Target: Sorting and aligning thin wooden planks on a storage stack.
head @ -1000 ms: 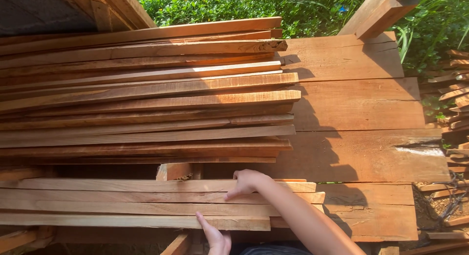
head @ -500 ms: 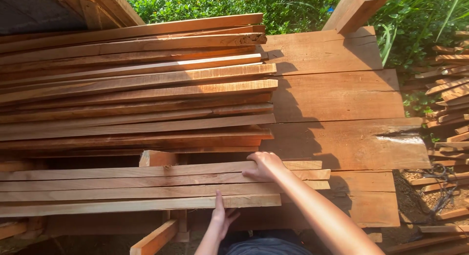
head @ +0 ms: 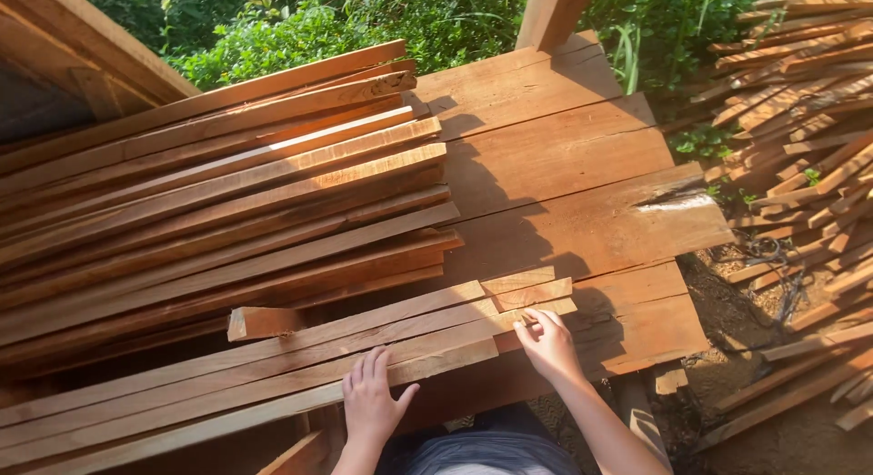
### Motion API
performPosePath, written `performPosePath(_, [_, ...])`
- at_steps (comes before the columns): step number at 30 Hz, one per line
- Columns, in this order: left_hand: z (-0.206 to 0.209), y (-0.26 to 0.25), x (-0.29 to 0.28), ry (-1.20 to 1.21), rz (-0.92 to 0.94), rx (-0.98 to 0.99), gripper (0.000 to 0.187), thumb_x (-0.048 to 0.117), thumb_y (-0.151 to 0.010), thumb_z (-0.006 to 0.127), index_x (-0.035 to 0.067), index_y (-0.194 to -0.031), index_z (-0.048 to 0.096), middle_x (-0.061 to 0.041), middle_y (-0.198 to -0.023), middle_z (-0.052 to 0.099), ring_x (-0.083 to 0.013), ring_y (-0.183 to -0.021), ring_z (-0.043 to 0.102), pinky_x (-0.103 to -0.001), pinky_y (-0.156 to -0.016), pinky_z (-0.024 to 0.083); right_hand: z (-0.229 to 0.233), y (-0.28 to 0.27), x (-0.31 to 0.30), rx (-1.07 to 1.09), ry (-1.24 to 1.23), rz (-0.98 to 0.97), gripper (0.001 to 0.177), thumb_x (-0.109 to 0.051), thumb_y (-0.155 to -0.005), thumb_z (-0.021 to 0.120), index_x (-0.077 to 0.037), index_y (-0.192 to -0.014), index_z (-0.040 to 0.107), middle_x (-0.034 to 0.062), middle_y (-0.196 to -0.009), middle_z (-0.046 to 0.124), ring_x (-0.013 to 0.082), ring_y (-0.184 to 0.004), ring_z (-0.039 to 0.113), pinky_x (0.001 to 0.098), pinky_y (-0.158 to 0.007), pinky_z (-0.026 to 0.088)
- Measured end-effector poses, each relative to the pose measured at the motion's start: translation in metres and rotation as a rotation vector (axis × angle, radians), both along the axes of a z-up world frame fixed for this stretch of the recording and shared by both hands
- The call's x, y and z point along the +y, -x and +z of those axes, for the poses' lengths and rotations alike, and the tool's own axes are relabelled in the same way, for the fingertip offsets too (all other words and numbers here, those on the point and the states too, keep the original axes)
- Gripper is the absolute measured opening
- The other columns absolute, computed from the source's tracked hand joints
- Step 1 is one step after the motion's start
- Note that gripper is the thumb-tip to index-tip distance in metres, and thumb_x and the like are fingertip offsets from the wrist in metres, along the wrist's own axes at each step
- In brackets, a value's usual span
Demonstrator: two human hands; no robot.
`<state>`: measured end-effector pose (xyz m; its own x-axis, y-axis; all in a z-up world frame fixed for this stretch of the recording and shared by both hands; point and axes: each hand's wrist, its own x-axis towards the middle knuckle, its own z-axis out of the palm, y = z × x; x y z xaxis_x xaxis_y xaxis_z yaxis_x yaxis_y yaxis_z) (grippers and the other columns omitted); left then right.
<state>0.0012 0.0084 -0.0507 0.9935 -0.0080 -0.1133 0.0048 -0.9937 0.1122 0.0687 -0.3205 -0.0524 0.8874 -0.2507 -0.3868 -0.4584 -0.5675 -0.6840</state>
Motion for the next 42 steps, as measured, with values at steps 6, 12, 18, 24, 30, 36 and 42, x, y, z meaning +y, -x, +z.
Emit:
performPosePath(6, [-0.043,-0.012,0.033,-0.152,-0.243,-0.168,0.129,0.064,-0.056,0.084,0.013,-0.160,0.027,-0.007,-0.168,0.026,-0.0306,-0.155,0.022,-0.048,-0.121,0.019,-0.009,-0.003,0.033,0.112,-0.046,-0.106,0.050,-0.035,-0.083,0.069,-0.005,-0.124,0.071,0.0061,-0.111,0.068,0.0173,-0.082,0.066,0.0295,-0.074,0.056])
performPosePath(12, [-0.049,-0.016,0.056,-0.204,-0.350,-0.223,0.128,0.075,-0.058,0.077,0.014,-0.160,0.028,-0.002,-0.167,0.030,-0.0251,-0.152,0.027,-0.045,-0.119,0.020,-0.047,0.020,0.108,-0.118,0.002,-0.018,0.055,-0.038,-0.084,0.073,-0.002,-0.124,0.062,0.0148,-0.121,0.062,0.0298,-0.112,0.063,0.0364,-0.099,0.051])
performPosePath(18, [-0.038,-0.017,0.054,-0.141,-0.328,-0.197,0.122,0.072,-0.062,0.077,0.014,-0.159,0.031,-0.002,-0.166,0.032,-0.0248,-0.150,0.029,-0.045,-0.119,0.021,-0.007,-0.027,0.051,0.127,0.083,-0.162,0.064,-0.046,-0.090,0.065,-0.010,-0.140,0.049,0.0153,-0.146,0.048,0.0303,-0.140,0.038,0.0531,-0.111,0.041])
performPosePath(24, [-0.033,-0.020,0.054,-0.149,-0.340,-0.173,0.125,0.069,-0.059,0.081,0.015,-0.159,0.030,-0.001,-0.168,0.029,-0.0251,-0.152,0.026,-0.044,-0.120,0.020,-0.033,-0.080,-0.041,0.262,0.192,-0.117,0.076,-0.050,-0.090,0.063,-0.013,-0.153,0.044,0.0222,-0.153,0.035,0.0407,-0.130,0.052,0.0510,-0.105,0.047])
performPosePath(30, [-0.035,-0.018,0.047,-0.137,-0.282,-0.163,0.122,0.070,-0.060,0.080,0.015,-0.158,0.032,-0.001,-0.166,0.031,-0.0255,-0.153,0.025,-0.046,-0.122,0.018,-0.031,-0.093,-0.048,0.406,0.179,-0.043,0.071,-0.053,-0.088,0.061,-0.020,-0.151,0.050,0.0178,-0.148,0.035,0.0364,-0.118,0.058,0.0442,-0.098,0.052])
performPosePath(36, [-0.051,-0.010,0.050,-0.126,-0.194,-0.274,0.152,0.074,-0.040,0.085,0.009,-0.161,0.020,-0.016,-0.170,0.014,-0.0387,-0.156,0.010,-0.056,-0.127,0.004,-0.007,-0.095,-0.023,0.464,0.041,-0.047,0.071,-0.050,-0.083,0.061,-0.023,-0.148,0.054,0.0198,-0.151,0.031,0.0410,-0.129,0.049,0.0507,-0.106,0.047])
performPosePath(42, [-0.084,-0.004,0.065,-0.298,-0.035,-0.107,0.178,0.090,-0.027,0.088,0.005,-0.162,0.010,-0.020,-0.173,0.002,-0.0423,-0.158,0.001,-0.062,-0.120,0.006,-0.033,-0.082,0.021,0.466,0.058,0.015,0.083,-0.055,-0.077,0.059,-0.028,-0.155,0.045,0.0185,-0.152,0.030,0.0433,-0.130,0.042,0.0523,-0.107,0.042])
